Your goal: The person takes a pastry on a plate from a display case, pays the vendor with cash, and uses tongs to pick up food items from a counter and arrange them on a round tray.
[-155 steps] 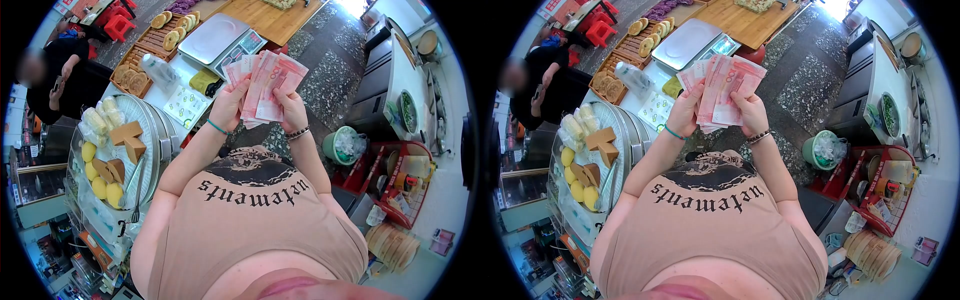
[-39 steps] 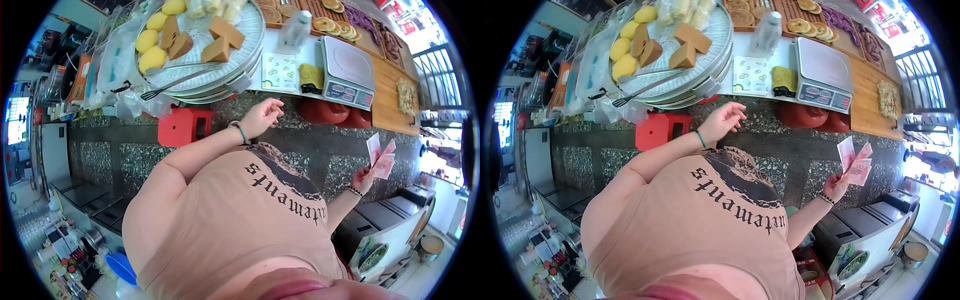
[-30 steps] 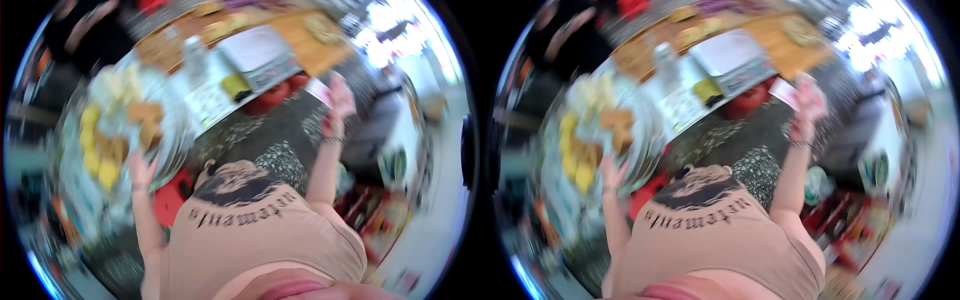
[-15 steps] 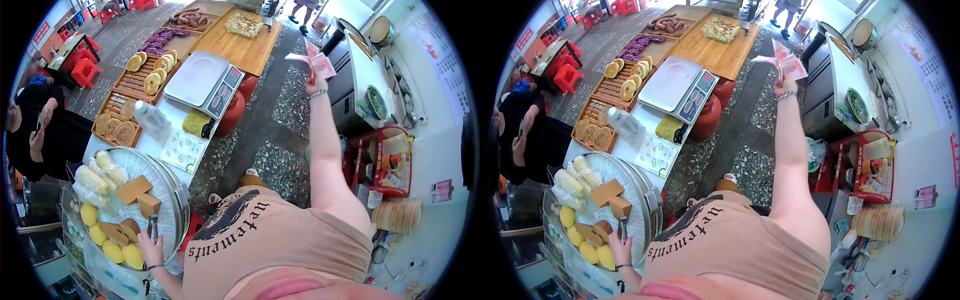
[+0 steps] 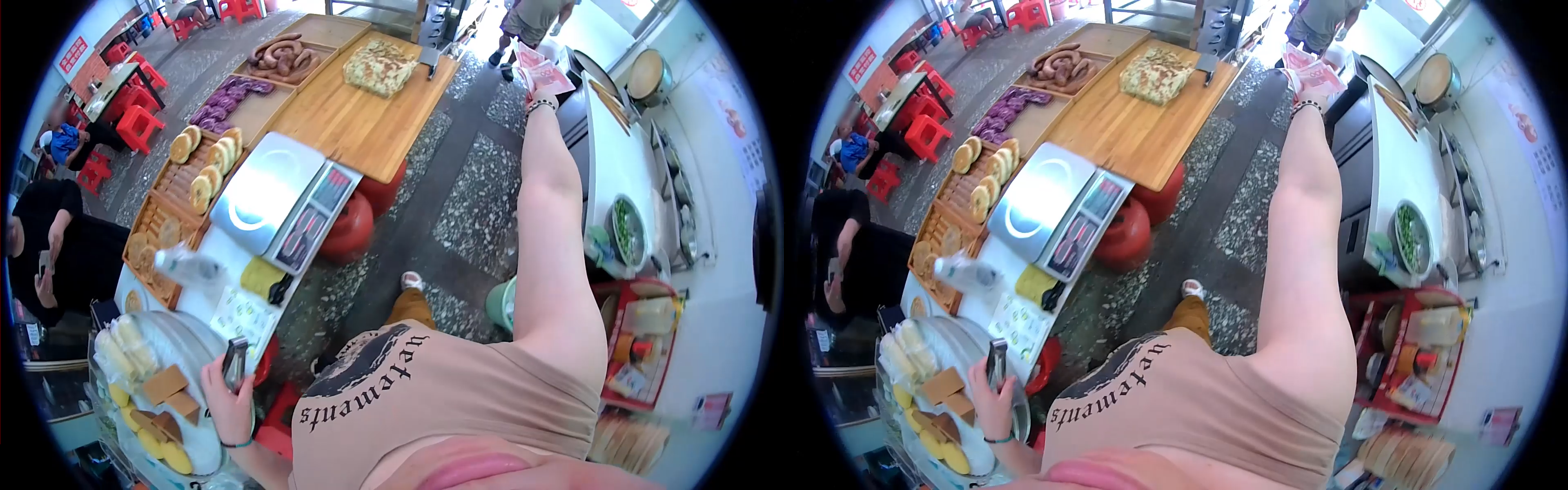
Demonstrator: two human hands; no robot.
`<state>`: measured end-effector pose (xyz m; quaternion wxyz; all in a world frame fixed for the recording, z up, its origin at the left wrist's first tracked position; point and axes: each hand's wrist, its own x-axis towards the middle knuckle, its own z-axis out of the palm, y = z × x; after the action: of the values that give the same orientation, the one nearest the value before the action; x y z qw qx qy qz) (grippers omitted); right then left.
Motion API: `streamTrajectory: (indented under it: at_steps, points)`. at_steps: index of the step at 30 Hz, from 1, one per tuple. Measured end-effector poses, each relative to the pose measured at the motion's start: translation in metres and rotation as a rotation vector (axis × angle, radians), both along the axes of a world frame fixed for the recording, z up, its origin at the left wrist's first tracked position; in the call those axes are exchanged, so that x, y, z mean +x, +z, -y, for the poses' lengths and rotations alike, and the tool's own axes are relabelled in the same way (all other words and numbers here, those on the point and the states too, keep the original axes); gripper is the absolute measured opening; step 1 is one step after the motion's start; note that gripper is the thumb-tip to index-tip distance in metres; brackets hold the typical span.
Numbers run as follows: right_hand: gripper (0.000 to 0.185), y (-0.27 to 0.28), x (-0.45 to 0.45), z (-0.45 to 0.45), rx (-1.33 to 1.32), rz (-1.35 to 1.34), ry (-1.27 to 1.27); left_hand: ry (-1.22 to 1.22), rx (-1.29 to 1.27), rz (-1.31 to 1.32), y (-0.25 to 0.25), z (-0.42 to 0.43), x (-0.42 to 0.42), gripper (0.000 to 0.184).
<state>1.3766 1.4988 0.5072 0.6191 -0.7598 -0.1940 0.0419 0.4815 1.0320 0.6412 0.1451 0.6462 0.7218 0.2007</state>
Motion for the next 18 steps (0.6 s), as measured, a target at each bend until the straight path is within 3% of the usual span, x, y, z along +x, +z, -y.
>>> streamTrajectory:
  at_steps: [3, 6, 8, 10, 12, 14, 18]
  points:
    - [0.058, -0.010, 0.085, -0.076, 0.077, -0.086, 0.059, -0.160, -0.021, 0.097, -0.012, -0.062, 0.101, 0.051]
    - [0.042, -0.028, 0.165, -0.141, 0.085, 0.045, 0.000, -0.203, -0.156, 0.182, 0.003, -0.114, 0.199, 0.049]
    - [0.041, -0.003, 0.155, -0.141, 0.076, 0.024, 0.011, -0.264, -0.158, 0.197, -0.002, -0.133, 0.239, 0.053]
    - [0.040, 0.012, 0.161, -0.153, 0.030, -0.183, -0.007, -0.254, -0.204, 0.193, -0.001, -0.148, 0.269, 0.053]
    - [0.039, 0.054, 0.122, -0.133, -0.012, -0.157, 0.004, -0.243, -0.207, 0.172, -0.002, -0.158, 0.291, 0.052]
    - [0.038, 0.091, 0.083, -0.113, 0.218, -0.498, 0.053, -0.232, -0.206, 0.144, -0.002, -0.168, 0.304, 0.050]
    - [0.030, 0.100, 0.079, -0.126, 0.129, -0.474, 0.034, -0.240, -0.201, 0.114, -0.008, -0.181, 0.322, 0.051]
